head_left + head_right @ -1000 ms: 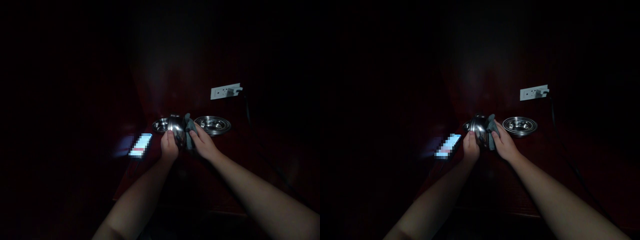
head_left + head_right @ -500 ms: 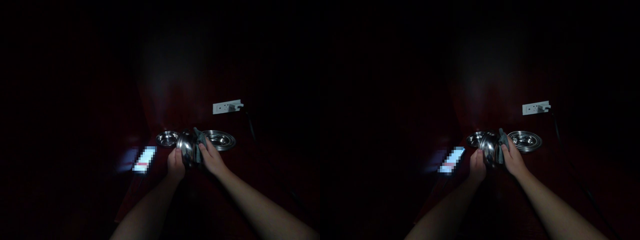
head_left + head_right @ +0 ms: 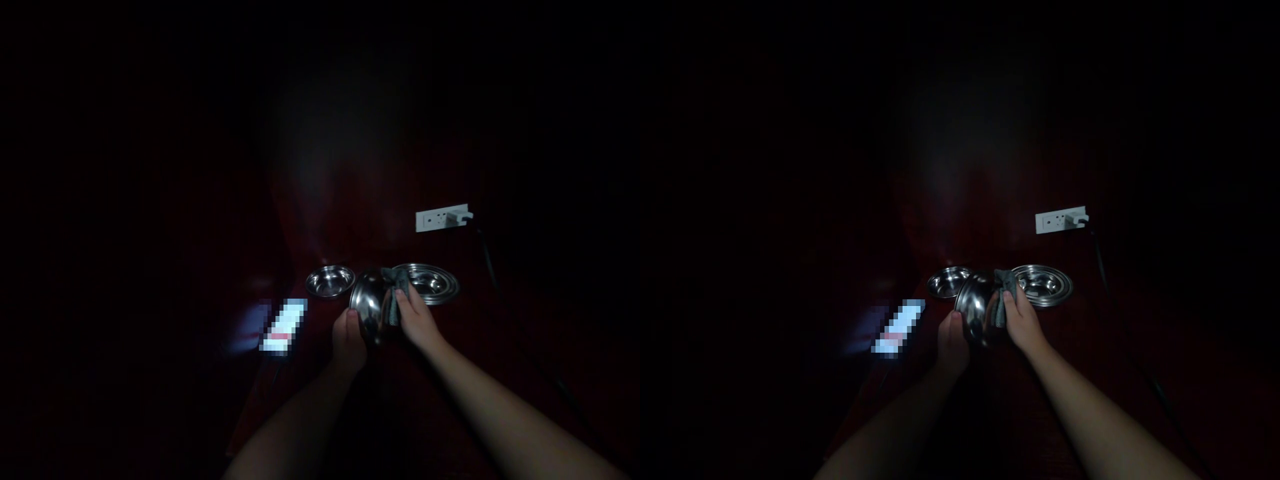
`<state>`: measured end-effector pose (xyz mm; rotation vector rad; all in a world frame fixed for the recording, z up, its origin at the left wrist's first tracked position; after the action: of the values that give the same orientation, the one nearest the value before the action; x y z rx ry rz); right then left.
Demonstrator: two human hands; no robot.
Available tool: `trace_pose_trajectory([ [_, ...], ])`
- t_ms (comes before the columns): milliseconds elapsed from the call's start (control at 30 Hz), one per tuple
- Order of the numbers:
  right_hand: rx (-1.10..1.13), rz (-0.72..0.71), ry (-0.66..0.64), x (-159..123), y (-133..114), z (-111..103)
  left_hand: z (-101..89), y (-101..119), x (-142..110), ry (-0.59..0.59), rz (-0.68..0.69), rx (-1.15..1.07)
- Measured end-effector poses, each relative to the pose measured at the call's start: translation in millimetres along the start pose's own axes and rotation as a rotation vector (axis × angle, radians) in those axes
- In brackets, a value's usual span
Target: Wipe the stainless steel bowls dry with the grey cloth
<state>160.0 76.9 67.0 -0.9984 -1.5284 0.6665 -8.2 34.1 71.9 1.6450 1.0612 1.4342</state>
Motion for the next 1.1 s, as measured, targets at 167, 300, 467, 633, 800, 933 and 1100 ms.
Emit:
trace_pose_trajectory([
  [167, 0.093, 0.0, 0.045, -1.7, 7.4, 2.5, -5.3, -0.2, -3.3, 0.051, 0.039, 0.059],
  [300, 0.201, 0.148, 0.054, -4.2, 13.7, 8.7, -6.1, 1.7, -4.6, 0.05, 0.08, 0.064],
  [467, 0.41, 0.284, 0.032, -9.4, 17.1, 21.8, -12.3, 6.1, -4.8, 0.117, 0.089, 0.058],
  [633, 0.638, 0.334, -0.024, -16.2, 19.2, 40.0, -16.8, 10.2, -3.9, 0.177, 0.089, 0.042],
  [800, 0.781, 0.372, -0.035, -20.4, 15.9, 49.4, -14.0, 6.6, 1.5, 0.143, 0.052, 0.024],
  [933, 0.81, 0.378, 0.018, -22.2, 12.1, 47.2, -5.7, 1.0, 4.8, 0.05, 0.025, -0.011],
  [1100, 0.777, 0.335, 0.057, -21.8, 0.8, 39.7, 11.6, -0.6, 2.6, -0.108, 0.07, -0.019],
])
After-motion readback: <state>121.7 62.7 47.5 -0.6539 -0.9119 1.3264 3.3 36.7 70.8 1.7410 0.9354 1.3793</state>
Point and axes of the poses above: each hand's wrist, its own x-axis towards the middle knuckle, its own z-axis out of the palm, y = z × x, the point moved 7 cm from there along x, towards the middle knuckle, and after that the axes turned 11 degrees about -y, right-handed, at the moved point
